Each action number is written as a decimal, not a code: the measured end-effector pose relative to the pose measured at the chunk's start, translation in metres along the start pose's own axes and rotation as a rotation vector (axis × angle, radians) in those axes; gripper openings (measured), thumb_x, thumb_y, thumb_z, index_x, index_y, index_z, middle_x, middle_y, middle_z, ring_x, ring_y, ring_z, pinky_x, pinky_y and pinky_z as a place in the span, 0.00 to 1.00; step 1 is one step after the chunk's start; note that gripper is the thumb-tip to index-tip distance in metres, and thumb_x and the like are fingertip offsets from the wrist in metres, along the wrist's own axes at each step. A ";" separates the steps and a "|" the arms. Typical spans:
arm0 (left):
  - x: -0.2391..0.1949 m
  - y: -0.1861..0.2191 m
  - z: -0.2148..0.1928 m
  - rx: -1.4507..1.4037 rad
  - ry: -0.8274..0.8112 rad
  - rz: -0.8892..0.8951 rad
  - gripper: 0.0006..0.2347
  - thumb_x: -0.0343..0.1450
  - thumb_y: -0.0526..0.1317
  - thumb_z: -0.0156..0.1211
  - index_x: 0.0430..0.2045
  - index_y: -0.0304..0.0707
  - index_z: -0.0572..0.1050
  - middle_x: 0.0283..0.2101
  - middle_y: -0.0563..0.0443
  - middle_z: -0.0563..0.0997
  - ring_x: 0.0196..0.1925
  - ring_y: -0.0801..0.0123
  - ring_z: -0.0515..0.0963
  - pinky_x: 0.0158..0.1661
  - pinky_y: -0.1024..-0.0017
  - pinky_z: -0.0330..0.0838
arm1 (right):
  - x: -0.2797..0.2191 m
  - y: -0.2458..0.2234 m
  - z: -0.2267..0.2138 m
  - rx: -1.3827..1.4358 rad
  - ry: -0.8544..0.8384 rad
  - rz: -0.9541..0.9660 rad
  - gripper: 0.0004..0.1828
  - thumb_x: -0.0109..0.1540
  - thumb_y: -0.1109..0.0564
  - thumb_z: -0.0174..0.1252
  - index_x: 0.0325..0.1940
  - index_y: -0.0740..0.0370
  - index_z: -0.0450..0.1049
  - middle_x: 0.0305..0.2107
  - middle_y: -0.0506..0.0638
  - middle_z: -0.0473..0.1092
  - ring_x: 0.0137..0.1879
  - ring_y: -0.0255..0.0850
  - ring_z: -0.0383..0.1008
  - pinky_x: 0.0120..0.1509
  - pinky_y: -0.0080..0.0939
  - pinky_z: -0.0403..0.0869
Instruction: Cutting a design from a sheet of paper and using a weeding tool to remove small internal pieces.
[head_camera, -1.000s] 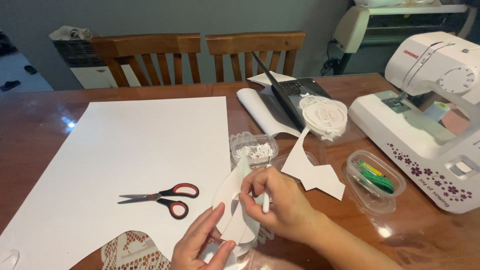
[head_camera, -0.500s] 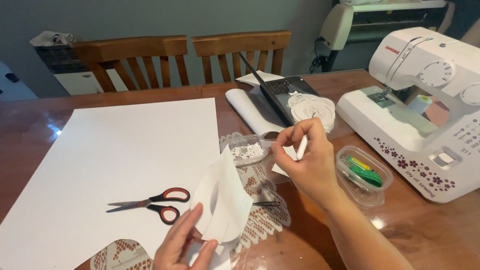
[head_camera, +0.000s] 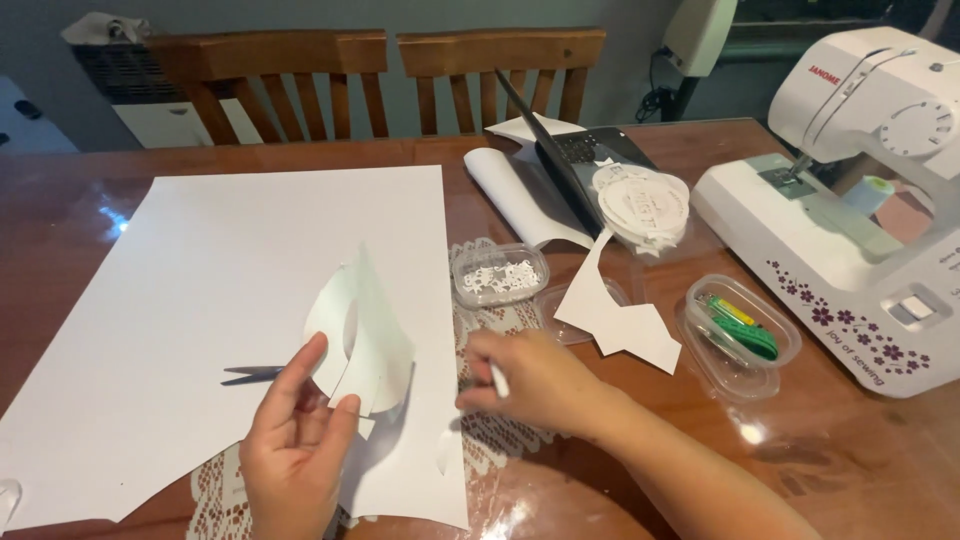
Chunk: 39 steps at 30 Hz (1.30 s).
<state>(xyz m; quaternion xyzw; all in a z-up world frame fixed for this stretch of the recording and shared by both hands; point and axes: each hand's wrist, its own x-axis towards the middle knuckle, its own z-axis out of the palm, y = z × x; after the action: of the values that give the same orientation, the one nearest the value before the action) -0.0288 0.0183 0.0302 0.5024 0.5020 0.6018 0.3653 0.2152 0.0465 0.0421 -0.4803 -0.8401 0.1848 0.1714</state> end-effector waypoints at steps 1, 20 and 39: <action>0.002 -0.008 -0.003 -0.103 -0.045 -0.012 0.26 0.66 0.27 0.61 0.63 0.36 0.72 0.39 0.57 0.69 0.42 0.77 0.66 0.51 0.81 0.65 | -0.001 -0.003 -0.008 0.120 0.124 0.151 0.19 0.62 0.47 0.68 0.29 0.50 0.63 0.19 0.42 0.68 0.23 0.40 0.68 0.36 0.40 0.67; -0.004 -0.006 0.015 -0.219 -0.489 -0.345 0.21 0.68 0.34 0.60 0.58 0.35 0.79 0.40 0.39 0.94 0.36 0.70 0.89 0.40 0.71 0.84 | 0.002 -0.019 -0.023 0.831 0.480 0.374 0.26 0.53 0.65 0.71 0.34 0.53 0.56 0.39 0.54 0.82 0.38 0.36 0.75 0.48 0.36 0.75; -0.033 -0.037 0.024 0.117 -0.295 -0.056 0.16 0.68 0.43 0.63 0.49 0.53 0.85 0.29 0.52 0.96 0.35 0.83 0.93 0.39 0.82 0.84 | -0.010 -0.034 0.020 0.167 0.914 -0.374 0.19 0.60 0.62 0.65 0.27 0.56 0.59 0.31 0.47 0.82 0.41 0.37 0.87 0.34 0.27 0.80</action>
<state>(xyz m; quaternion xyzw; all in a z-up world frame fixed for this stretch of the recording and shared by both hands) -0.0004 0.0011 -0.0140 0.5913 0.4910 0.4810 0.4219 0.1858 0.0187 0.0397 -0.3381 -0.7330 -0.0116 0.5901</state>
